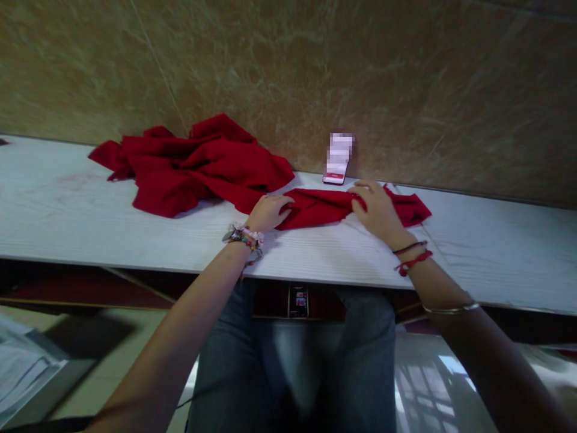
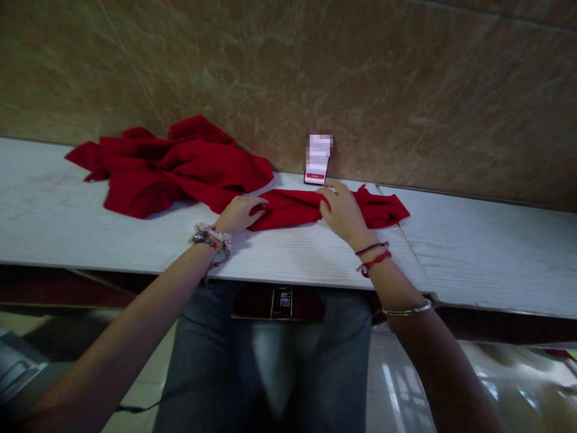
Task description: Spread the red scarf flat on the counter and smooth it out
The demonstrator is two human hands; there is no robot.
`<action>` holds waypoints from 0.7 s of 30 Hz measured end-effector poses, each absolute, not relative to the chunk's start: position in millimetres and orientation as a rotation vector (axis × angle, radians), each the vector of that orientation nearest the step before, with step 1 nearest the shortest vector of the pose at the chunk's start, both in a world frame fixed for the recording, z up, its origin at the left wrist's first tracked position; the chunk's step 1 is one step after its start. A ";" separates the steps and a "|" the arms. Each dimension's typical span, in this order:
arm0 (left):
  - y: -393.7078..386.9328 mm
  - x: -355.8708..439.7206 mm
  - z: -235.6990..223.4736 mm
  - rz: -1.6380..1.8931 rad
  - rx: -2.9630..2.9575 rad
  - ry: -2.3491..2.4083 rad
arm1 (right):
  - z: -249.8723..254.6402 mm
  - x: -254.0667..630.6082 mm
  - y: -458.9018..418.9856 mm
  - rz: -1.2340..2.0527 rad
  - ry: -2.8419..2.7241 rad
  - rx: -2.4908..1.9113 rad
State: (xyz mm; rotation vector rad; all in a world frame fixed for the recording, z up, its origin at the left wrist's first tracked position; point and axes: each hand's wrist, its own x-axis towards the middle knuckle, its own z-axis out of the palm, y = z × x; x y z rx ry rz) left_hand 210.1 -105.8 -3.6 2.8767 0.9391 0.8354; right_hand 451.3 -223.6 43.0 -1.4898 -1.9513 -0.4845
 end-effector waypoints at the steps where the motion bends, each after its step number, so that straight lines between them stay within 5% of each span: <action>1: -105.0 210.0 -3.8 0.860 2.867 0.935 | 36.1 441.5 -215.4 -0.427 -2.053 -1.470; 8: -105.5 209.5 -1.0 1.054 2.798 1.022 | -9.4 417.5 -162.4 -0.111 -2.242 -1.448; 21: -106.7 209.0 -0.9 1.215 2.696 1.026 | -1.4 412.6 -174.3 0.001 -2.130 -1.323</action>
